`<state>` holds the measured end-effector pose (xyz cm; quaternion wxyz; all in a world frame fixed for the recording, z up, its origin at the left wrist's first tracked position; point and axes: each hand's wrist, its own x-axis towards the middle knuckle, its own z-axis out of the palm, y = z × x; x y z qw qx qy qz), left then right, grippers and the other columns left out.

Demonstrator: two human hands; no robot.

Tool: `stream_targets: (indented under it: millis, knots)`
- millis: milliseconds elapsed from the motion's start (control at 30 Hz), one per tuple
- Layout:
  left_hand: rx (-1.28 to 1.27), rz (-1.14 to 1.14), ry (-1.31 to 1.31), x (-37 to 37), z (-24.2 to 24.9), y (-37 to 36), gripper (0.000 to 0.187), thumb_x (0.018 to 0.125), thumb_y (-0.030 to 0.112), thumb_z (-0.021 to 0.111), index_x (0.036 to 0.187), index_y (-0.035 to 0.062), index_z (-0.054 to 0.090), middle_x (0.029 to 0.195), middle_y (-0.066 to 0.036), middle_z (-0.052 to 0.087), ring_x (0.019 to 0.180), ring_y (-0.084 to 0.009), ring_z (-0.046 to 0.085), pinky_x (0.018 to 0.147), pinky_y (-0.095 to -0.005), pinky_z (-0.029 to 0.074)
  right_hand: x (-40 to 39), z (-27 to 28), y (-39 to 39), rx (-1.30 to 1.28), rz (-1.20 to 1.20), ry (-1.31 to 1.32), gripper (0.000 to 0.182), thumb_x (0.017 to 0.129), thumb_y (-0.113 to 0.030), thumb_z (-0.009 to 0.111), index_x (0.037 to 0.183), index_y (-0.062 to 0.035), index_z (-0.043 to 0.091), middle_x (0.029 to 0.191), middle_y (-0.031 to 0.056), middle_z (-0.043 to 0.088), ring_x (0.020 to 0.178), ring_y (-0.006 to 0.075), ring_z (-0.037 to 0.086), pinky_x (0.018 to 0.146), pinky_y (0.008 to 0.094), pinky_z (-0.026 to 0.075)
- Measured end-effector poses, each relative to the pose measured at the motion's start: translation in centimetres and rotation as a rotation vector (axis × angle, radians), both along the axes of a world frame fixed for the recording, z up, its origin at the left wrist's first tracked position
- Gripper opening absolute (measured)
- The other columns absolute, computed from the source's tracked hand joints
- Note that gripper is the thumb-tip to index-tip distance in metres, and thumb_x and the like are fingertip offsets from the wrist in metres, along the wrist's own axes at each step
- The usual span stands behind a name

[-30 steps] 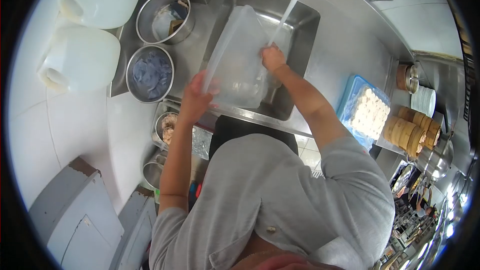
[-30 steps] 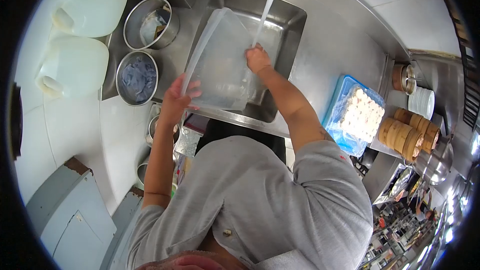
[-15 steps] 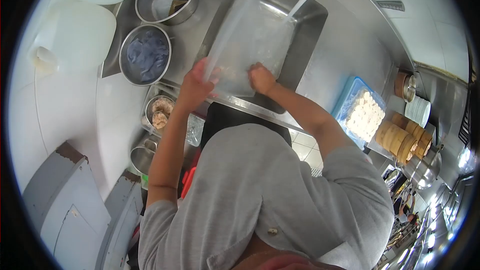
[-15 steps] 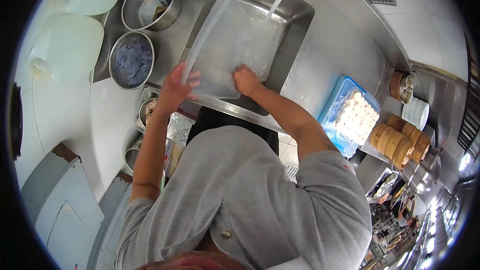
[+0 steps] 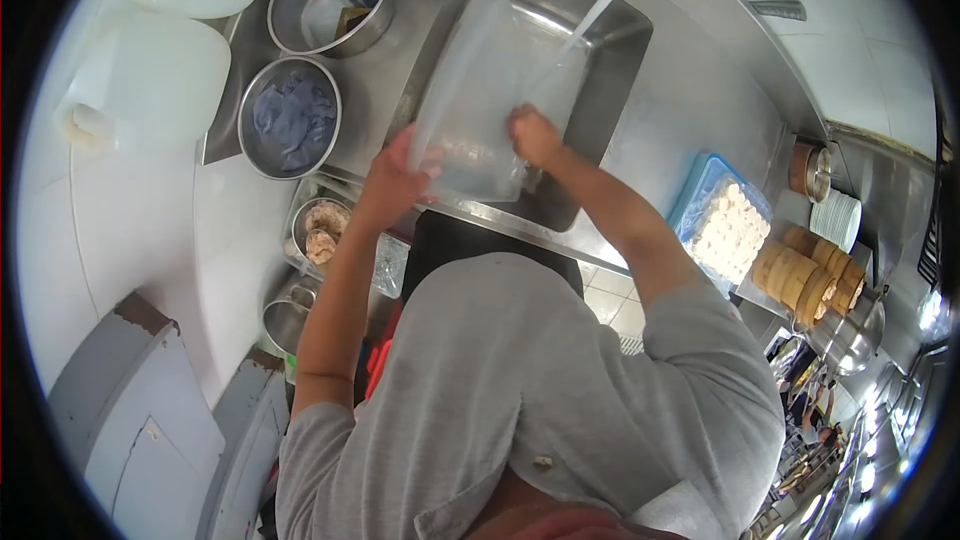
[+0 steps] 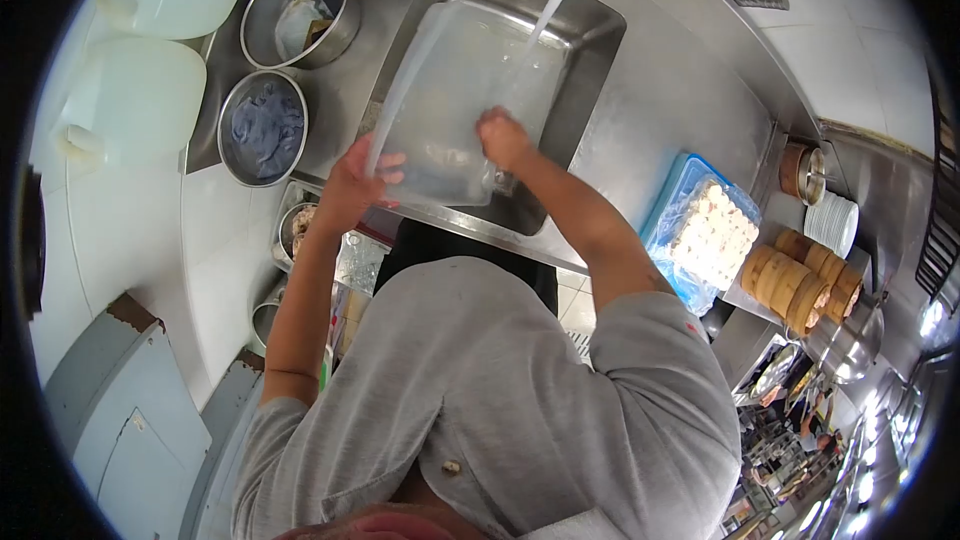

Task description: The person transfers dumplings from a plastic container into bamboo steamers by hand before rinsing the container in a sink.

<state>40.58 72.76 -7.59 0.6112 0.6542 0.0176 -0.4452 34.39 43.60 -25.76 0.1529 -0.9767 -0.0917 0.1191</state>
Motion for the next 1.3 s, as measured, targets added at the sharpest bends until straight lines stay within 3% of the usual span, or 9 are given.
stream_targets:
  millis: [167, 333, 533, 633, 733, 900, 1100, 1267, 1300]
  knots:
    - [-0.069, -0.013, 0.087, 1.5, 2.3, 0.3, 0.079, 0.081, 0.000, 0.056, 0.156, 0.0129, 0.032, 0.127, -0.017, 0.064, 0.106, -0.0272, 0.069, 0.075, -0.0410, 0.062, 6.5, -4.2, -3.8, 0.081, -0.596, -0.128, 0.012, 0.083, -0.013, 0.066, 0.088, -0.0064, 0.074, 0.099, 0.0167, 0.070, 0.093, 0.0370, 0.068, 0.083, 0.0435, 0.057]
    - [-0.112, 0.030, 0.152, 2.1, 1.2, 0.5, 0.081, 0.081, 0.000, 0.060, 0.155, 0.0138, 0.031, 0.124, -0.018, 0.065, 0.102, -0.0292, 0.071, 0.072, -0.0414, 0.063, 8.9, -0.6, -1.1, 0.387, -1.116, -0.205, 0.011, 0.084, -0.013, 0.066, 0.087, -0.0071, 0.075, 0.085, 0.0164, 0.073, 0.086, 0.0360, 0.071, 0.076, 0.0418, 0.056]
    - [-0.157, -0.033, 0.232, 1.9, -2.2, -0.2, 0.082, 0.083, 0.004, 0.067, 0.155, 0.0120, 0.028, 0.123, -0.020, 0.065, 0.100, -0.0328, 0.072, 0.071, -0.0425, 0.063, 13.4, 2.8, 4.1, 0.986, -1.121, -0.254, 0.012, 0.080, -0.012, 0.071, 0.092, -0.0084, 0.074, 0.095, 0.0151, 0.074, 0.088, 0.0329, 0.071, 0.082, 0.0406, 0.056]
    - [-0.185, -0.023, 0.286, 2.1, -2.3, -0.5, 0.078, 0.087, 0.008, 0.065, 0.155, 0.0090, 0.026, 0.124, -0.023, 0.064, 0.102, -0.0364, 0.071, 0.073, -0.0447, 0.063, 13.1, 6.6, 6.7, 0.898, -0.654, -0.542, 0.019, 0.078, -0.006, 0.070, 0.097, -0.0076, 0.074, 0.105, 0.0146, 0.073, 0.098, 0.0332, 0.068, 0.090, 0.0404, 0.055]
    - [-0.243, 0.007, 0.328, 1.4, -2.1, -0.2, 0.072, 0.092, 0.011, 0.059, 0.155, 0.0068, 0.025, 0.125, -0.025, 0.064, 0.104, -0.0391, 0.071, 0.075, -0.0468, 0.063, 13.0, 6.5, 4.6, 0.686, -0.474, -0.596, 0.027, 0.073, 0.000, 0.069, 0.099, -0.0066, 0.073, 0.113, 0.0137, 0.071, 0.108, 0.0343, 0.064, 0.096, 0.0405, 0.052]
    - [-0.249, 0.023, 0.301, 0.5, -2.2, 0.2, 0.066, 0.098, 0.014, 0.054, 0.156, 0.0067, 0.023, 0.126, -0.026, 0.063, 0.106, -0.0401, 0.070, 0.077, -0.0474, 0.062, 10.0, 3.5, -0.3, 0.278, -0.367, -0.444, 0.022, 0.068, 0.001, 0.067, 0.087, -0.0078, 0.070, 0.099, 0.0117, 0.068, 0.104, 0.0341, 0.061, 0.093, 0.0414, 0.052]
    - [-0.252, 0.036, 0.244, 1.5, -2.5, 1.5, 0.078, 0.093, 0.011, 0.063, 0.157, 0.0053, 0.019, 0.122, -0.025, 0.064, 0.099, -0.0388, 0.071, 0.072, -0.0461, 0.063, 6.8, -1.1, -2.4, 0.266, -0.787, -0.206, 0.019, 0.071, -0.002, 0.067, 0.088, -0.0096, 0.072, 0.088, 0.0119, 0.069, 0.085, 0.0309, 0.068, 0.079, 0.0410, 0.057]
    - [-0.201, -0.030, 0.279, 2.5, -3.8, -0.6, 0.074, 0.092, 0.009, 0.062, 0.155, 0.0059, 0.024, 0.119, -0.025, 0.064, 0.097, -0.0352, 0.071, 0.071, -0.0442, 0.063, 11.3, 4.7, 3.7, 0.908, -0.848, -0.126, 0.026, 0.074, -0.006, 0.071, 0.100, -0.0085, 0.074, 0.080, 0.0103, 0.069, 0.081, 0.0183, 0.070, 0.070, 0.0368, 0.056]
    - [-0.222, 0.002, 0.296, 2.7, -4.4, -1.0, 0.074, 0.092, 0.009, 0.062, 0.155, 0.0061, 0.023, 0.120, -0.025, 0.064, 0.097, -0.0356, 0.071, 0.071, -0.0445, 0.063, 11.3, 7.3, 5.4, 0.902, -0.818, -0.079, 0.025, 0.075, -0.007, 0.071, 0.099, -0.0076, 0.073, 0.085, 0.0120, 0.070, 0.084, 0.0212, 0.071, 0.074, 0.0394, 0.056]
